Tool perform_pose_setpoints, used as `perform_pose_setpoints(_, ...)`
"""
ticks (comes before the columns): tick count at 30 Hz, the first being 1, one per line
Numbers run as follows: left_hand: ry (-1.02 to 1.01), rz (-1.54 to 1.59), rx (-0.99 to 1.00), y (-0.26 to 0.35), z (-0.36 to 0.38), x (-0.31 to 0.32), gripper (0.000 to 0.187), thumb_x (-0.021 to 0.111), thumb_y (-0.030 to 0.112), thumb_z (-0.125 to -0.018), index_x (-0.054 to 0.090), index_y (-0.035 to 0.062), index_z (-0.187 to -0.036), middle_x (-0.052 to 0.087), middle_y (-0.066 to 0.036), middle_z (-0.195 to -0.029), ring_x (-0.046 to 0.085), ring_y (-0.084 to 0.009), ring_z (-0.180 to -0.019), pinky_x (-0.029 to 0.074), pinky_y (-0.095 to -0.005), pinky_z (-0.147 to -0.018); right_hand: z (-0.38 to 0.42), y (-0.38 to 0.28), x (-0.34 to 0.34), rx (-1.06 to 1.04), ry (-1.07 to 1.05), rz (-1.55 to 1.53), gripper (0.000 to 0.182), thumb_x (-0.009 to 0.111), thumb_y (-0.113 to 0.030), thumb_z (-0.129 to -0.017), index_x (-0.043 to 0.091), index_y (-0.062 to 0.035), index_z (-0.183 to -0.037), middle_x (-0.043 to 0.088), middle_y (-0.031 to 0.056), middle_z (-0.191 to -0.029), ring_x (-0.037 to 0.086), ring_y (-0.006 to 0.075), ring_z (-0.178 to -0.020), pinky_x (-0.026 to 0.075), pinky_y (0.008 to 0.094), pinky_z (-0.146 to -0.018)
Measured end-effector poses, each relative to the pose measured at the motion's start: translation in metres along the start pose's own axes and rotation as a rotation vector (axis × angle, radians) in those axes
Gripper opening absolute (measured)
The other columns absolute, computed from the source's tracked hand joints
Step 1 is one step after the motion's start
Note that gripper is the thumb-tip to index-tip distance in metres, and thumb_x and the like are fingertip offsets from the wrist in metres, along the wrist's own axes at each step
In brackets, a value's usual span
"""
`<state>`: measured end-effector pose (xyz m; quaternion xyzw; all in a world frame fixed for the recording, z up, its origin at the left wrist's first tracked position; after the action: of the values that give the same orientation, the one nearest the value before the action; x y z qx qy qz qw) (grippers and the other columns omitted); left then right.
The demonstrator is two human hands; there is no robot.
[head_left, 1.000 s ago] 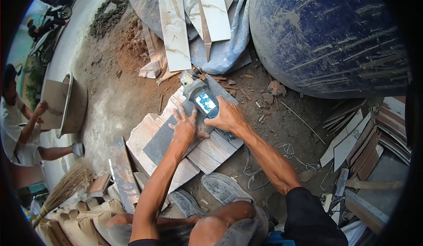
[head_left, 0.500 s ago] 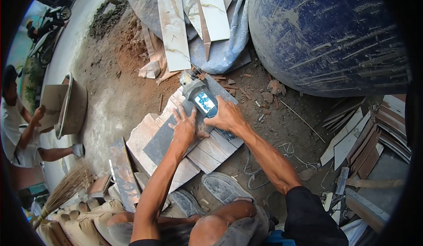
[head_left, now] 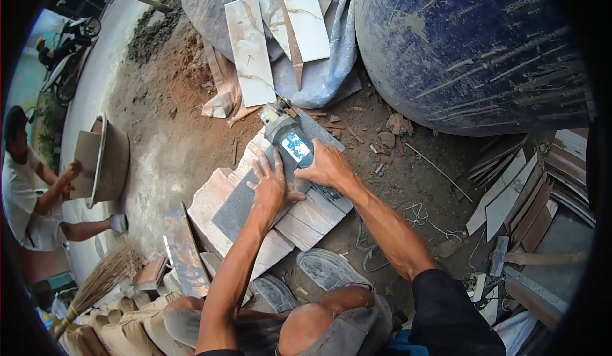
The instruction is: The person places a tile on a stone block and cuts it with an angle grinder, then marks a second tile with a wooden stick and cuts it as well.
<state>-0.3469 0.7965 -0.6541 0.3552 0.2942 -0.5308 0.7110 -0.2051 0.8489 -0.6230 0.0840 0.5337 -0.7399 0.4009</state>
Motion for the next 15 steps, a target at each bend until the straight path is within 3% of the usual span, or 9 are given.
perform_pose_setpoints(2,-0.024,0.001,-0.016,0.0004,0.0008,-0.0006,0.138,0.089,0.044,-0.044,0.004,0.0073,-0.146,-0.002,-0.031,-0.147,0.003,-0.0537,-0.134,0.024,-0.0752,-0.092,-0.0034,0.0038,0.0031,0.017,-0.021,0.04,0.083,0.073,-0.039,-0.058,0.045,0.0148,-0.115,0.058,0.0355,-0.1,0.06,0.0439,-0.094,0.049,0.0437,-0.083)
perform_pose_setpoints(15,-0.018,-0.008,-0.017,0.0042,0.0052,-0.004,0.135,0.088,0.042,-0.047,0.004,0.0077,-0.146,-0.002,-0.03,-0.148,0.003,-0.0529,-0.134,0.025,-0.0743,-0.093,0.0014,0.0034,0.0002,0.019,-0.014,0.003,0.077,0.073,-0.038,-0.057,0.048,0.0145,-0.107,0.059,0.0357,-0.095,0.061,0.0447,-0.091,0.049,0.0443,-0.08)
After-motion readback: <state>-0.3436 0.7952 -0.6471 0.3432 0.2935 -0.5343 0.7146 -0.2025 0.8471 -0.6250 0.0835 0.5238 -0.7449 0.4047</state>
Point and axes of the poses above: each hand's wrist, its own z-axis away from the middle knuckle, its own x-axis out of the palm, y = z × x, the point moved 8 cm from there along -z, towards the middle knuckle
